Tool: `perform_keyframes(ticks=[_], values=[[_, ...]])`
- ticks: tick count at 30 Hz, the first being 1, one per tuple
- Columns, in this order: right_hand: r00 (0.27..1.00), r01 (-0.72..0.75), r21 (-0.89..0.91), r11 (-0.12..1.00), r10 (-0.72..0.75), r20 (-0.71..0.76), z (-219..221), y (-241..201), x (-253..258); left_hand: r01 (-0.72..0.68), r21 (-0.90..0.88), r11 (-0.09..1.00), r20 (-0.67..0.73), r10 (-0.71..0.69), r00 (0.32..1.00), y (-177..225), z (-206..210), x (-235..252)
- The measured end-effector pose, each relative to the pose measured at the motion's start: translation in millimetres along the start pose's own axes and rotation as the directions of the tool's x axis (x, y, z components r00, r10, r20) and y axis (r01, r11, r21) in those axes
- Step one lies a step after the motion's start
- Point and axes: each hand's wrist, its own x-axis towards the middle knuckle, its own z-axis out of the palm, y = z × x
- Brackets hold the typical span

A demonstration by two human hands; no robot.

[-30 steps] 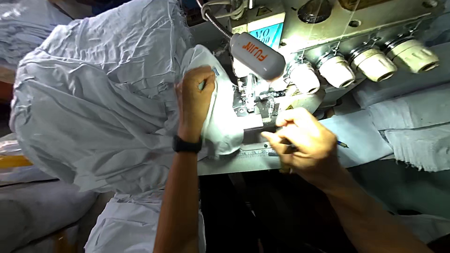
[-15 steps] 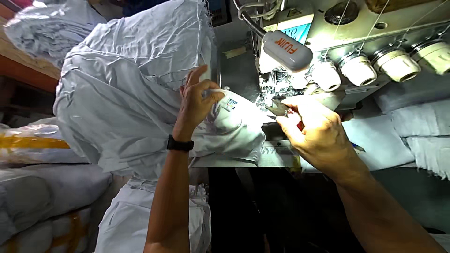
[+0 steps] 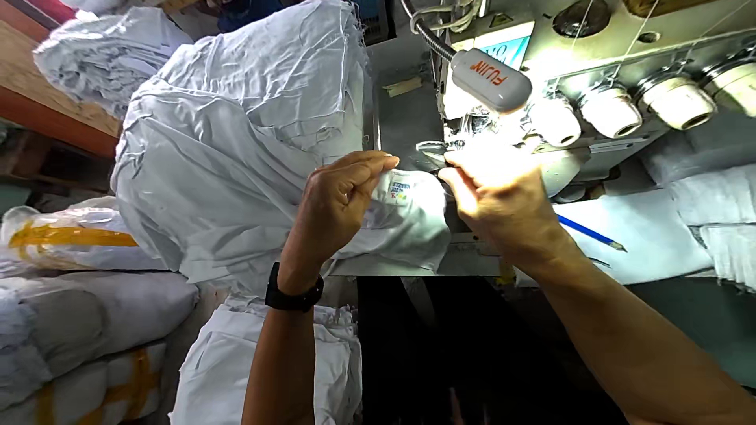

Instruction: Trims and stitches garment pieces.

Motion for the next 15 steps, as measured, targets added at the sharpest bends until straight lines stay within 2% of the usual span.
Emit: perform_keyframes(ticks=[1,3,6,8,11,15], values=[[0.998,-0.066,0.110,0.992,0.066,0.007,-5.5,-2.2,-0.3,0.000,-0.012,1.000,0.001,0.000,1.000,0.4,0.6,-0.2],[0.966,-0.254,0.332,0.908,0.220,0.137,-16.3,-8.1,0.6,-0.012,-0.018,1.000,0.012,0.012,1.000,2.3,2.4,0.6],[0.895,-0.439,0.474,0.763,0.326,0.303,-19.4,-20.2,6.6,-0.046,0.003,0.999,0.022,0.045,0.999,5.6,5.1,2.0],[0.879,-0.469,0.506,0.724,0.325,0.349,-15.3,-23.5,13.4,-0.075,0.023,0.997,0.024,0.074,0.997,8.2,8.0,2.6],[0.891,-0.442,0.548,0.710,0.277,0.360,-12.7,-19.6,16.5,-0.071,0.044,0.996,0.039,0.070,0.997,12.0,8.0,2.6],[0.926,-0.376,0.578,0.725,0.263,0.272,-30.5,-14.4,-4.0,0.094,0.058,0.994,0.072,-0.098,0.993,5.1,-1.5,8.6]])
